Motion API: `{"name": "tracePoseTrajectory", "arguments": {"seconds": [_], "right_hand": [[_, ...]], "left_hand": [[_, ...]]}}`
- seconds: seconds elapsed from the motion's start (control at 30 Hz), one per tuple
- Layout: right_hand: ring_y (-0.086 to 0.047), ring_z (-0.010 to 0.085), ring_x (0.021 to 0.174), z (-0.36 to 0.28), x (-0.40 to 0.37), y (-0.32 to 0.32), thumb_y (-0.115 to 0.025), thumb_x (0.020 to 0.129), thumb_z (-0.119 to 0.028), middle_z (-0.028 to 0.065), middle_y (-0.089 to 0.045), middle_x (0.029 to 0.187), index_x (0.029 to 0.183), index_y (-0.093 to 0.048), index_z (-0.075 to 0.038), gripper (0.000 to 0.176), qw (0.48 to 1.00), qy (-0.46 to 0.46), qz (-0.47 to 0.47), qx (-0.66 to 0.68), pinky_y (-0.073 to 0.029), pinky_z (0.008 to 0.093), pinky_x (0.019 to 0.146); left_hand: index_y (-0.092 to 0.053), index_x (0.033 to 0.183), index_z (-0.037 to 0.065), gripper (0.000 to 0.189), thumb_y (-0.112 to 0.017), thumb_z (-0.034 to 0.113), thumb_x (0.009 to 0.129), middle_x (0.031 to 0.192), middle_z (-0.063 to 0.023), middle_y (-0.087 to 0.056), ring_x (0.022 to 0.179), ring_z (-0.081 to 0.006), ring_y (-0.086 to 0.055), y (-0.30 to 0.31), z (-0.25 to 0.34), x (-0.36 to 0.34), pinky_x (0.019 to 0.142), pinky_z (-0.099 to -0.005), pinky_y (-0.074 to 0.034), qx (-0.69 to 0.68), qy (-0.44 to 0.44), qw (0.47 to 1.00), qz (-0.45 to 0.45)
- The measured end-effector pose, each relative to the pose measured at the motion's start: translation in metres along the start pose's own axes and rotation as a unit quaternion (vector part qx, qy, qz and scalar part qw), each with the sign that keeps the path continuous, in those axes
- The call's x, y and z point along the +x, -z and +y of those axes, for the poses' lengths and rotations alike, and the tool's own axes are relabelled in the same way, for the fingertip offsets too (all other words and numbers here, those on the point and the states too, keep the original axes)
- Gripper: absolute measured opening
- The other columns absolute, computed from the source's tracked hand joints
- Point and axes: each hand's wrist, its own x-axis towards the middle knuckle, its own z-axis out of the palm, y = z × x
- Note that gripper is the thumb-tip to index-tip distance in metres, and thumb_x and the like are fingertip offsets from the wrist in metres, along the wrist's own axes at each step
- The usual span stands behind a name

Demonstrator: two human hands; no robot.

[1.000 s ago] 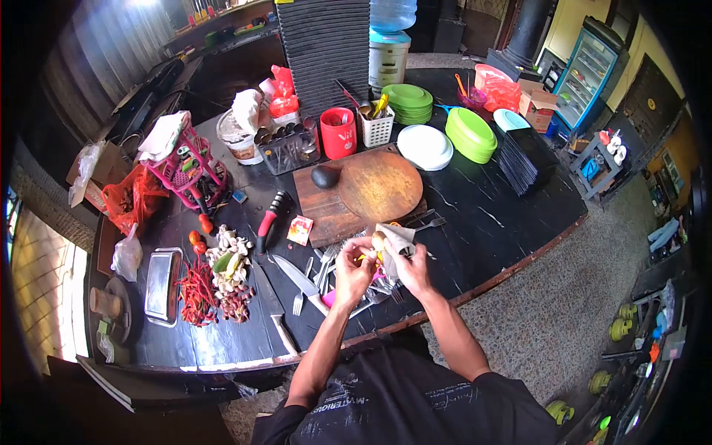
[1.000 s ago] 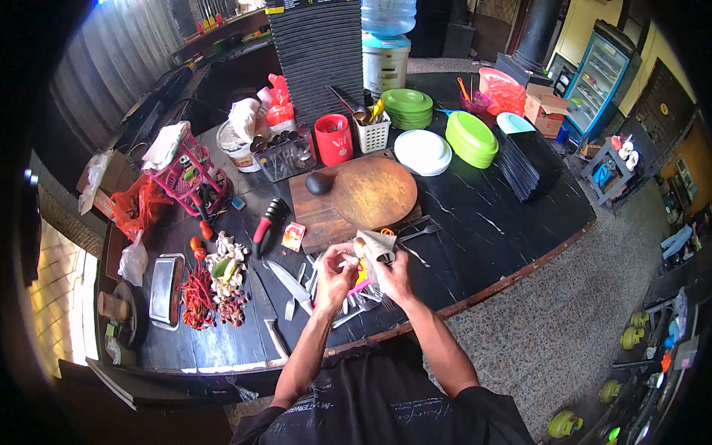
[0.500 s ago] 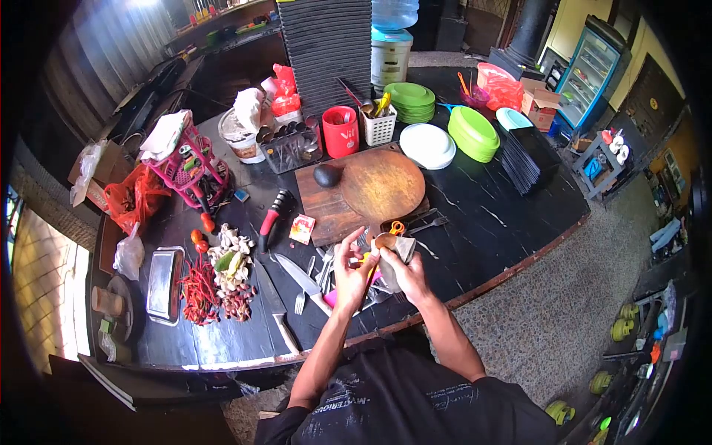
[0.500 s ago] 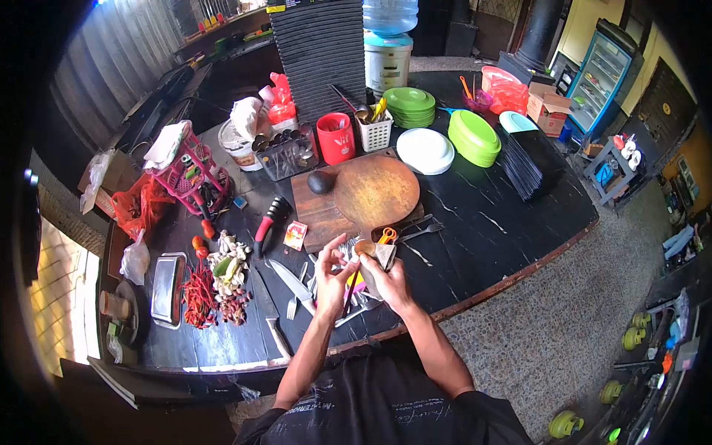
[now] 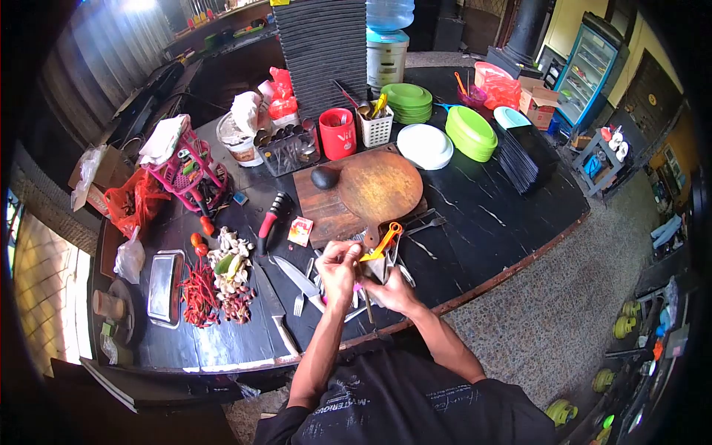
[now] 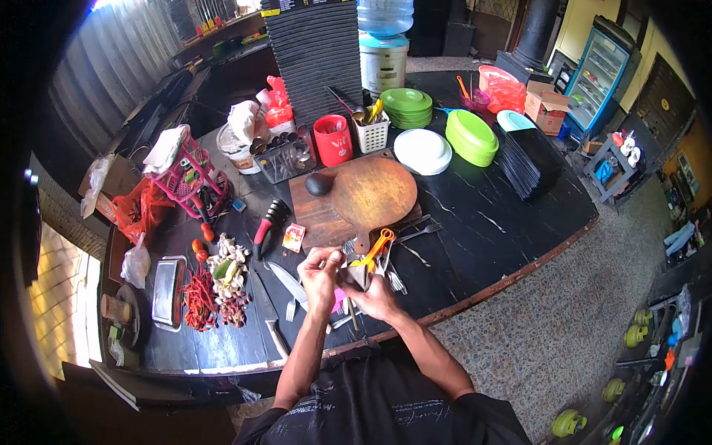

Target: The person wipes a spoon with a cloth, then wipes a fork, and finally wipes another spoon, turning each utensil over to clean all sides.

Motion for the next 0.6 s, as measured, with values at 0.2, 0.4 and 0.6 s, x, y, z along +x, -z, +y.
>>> {"name": "tracePoseTrajectory", "arguments": {"seconds": [0.2,0.4,0.6], "right_hand": [[-0.06,0.0116,0.076,-0.016,-0.018,-0.003,-0.072,0.09,-0.025,0.0017,-0.068,0.085,0.104,-0.069,-0.004,0.026,0.999,0.005,-0.051,-0.001,-0.05,0.0319,0.072],[-0.059,0.0079,0.077,-0.024,-0.024,0.015,-0.072,0.091,-0.02,0.0016,-0.07,0.089,0.111,-0.069,0.0,0.028,0.996,0.04,-0.082,0.023,-0.05,0.0279,0.07],[-0.068,0.0165,0.09,-0.02,-0.003,0.026,-0.073,0.087,-0.012,0.0084,-0.072,0.1,0.11,-0.069,0.0,0.026,0.995,0.09,0.03,0.014,-0.054,0.0313,0.081]], "left_hand": [[-0.072,0.09,-0.001,0.006,-0.071,0.005,0.089,0.072,-0.0019,-0.065,0.056,-0.007,-0.052,0.027,-0.001,0.033,0.05,-0.0233,-0.04,-0.106,0.036,0.992,0.062],[-0.072,0.087,-0.002,0.008,-0.07,0.005,0.09,0.071,-0.0049,-0.066,0.054,-0.013,-0.057,0.05,0.003,0.045,0.049,-0.026,-0.045,-0.139,0.033,0.985,0.093],[-0.071,0.086,-0.003,0.006,-0.07,0.003,0.088,0.073,-0.0068,-0.067,0.056,-0.0134,-0.06,0.048,0.01,0.042,0.052,-0.0274,-0.051,-0.117,0.018,0.99,0.073]]}}
